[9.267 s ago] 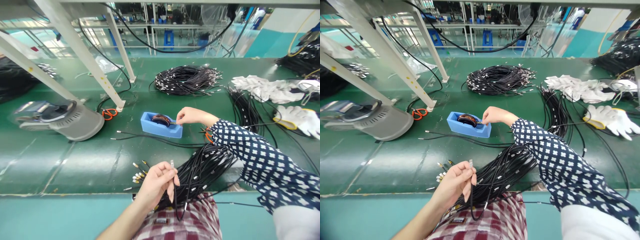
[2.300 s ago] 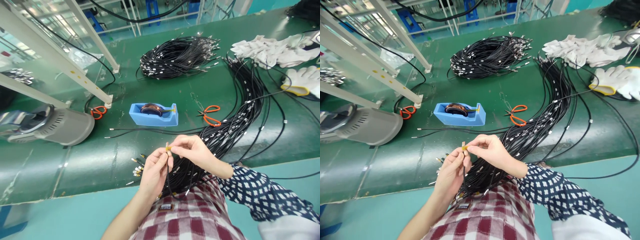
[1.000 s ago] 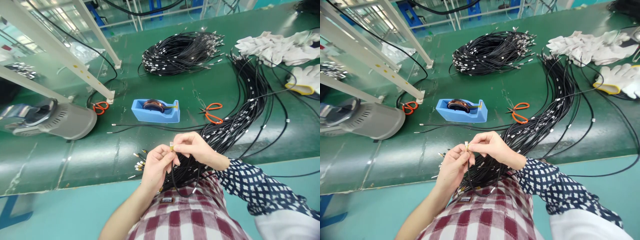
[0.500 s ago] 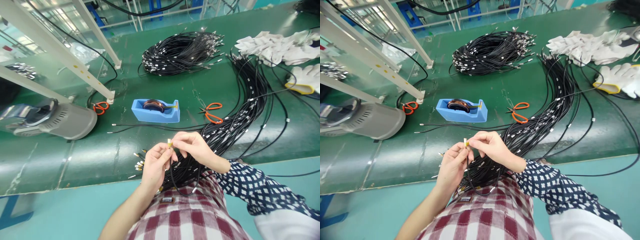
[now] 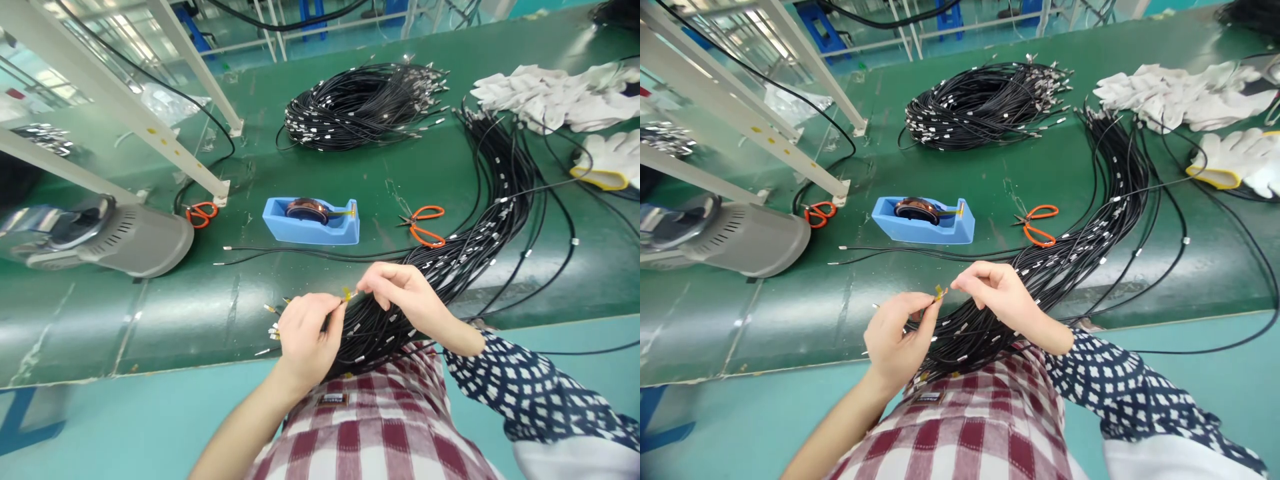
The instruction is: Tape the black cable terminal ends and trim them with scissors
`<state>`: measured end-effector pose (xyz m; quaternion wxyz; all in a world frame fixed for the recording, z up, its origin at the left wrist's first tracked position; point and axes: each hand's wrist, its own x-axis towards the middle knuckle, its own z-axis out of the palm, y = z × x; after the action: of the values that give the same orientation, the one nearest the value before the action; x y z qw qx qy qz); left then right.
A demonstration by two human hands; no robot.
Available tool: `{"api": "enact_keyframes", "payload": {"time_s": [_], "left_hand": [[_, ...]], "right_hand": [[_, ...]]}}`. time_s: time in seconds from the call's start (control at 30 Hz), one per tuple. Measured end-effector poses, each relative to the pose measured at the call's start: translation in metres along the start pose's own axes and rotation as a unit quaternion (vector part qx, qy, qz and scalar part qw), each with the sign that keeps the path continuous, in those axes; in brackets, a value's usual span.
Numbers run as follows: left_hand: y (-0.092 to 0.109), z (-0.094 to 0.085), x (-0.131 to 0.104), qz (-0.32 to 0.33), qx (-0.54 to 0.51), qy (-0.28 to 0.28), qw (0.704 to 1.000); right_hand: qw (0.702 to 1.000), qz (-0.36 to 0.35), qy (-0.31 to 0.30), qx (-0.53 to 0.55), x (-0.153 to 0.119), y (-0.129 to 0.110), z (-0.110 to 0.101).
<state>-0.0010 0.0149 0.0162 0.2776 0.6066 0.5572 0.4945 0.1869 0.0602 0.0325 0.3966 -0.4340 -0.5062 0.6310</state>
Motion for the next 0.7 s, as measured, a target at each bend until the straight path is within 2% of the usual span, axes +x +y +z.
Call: {"api": "enact_keyframes", "payload": {"time_s": [0.2, 0.4, 0.47, 0.53, 0.63, 0.7], "left_hand": [[-0.004, 0.001, 0.000, -0.009, -0.005, -0.027, 1.000], [0.002, 0.005, -0.003, 0.015, 0.017, -0.045, 0.999], [0.007, 0.007, -0.001, -0.029, -0.003, -0.047, 0.998], [0.013, 0.009, 0.001, -0.110, -0.069, -0.080, 0.988], [0.016, 0.013, 0.005, -0.240, -0.207, -0.147, 0.937], [0.015, 0.015, 0.006, -0.288, -0.257, -0.151, 0.910]], "right_hand": [[0.999, 0.016, 0.000, -0.051, -0.006, -0.007, 0.004], [0.998, -0.020, -0.019, -0.062, -0.005, -0.004, -0.002], [0.995, -0.039, -0.016, -0.087, -0.006, -0.002, -0.003], [0.992, -0.057, -0.003, -0.109, -0.007, 0.000, -0.001], [0.989, -0.076, 0.007, -0.130, -0.008, 0.002, 0.001], [0.982, -0.096, -0.007, -0.166, -0.005, 0.002, -0.007]]}}
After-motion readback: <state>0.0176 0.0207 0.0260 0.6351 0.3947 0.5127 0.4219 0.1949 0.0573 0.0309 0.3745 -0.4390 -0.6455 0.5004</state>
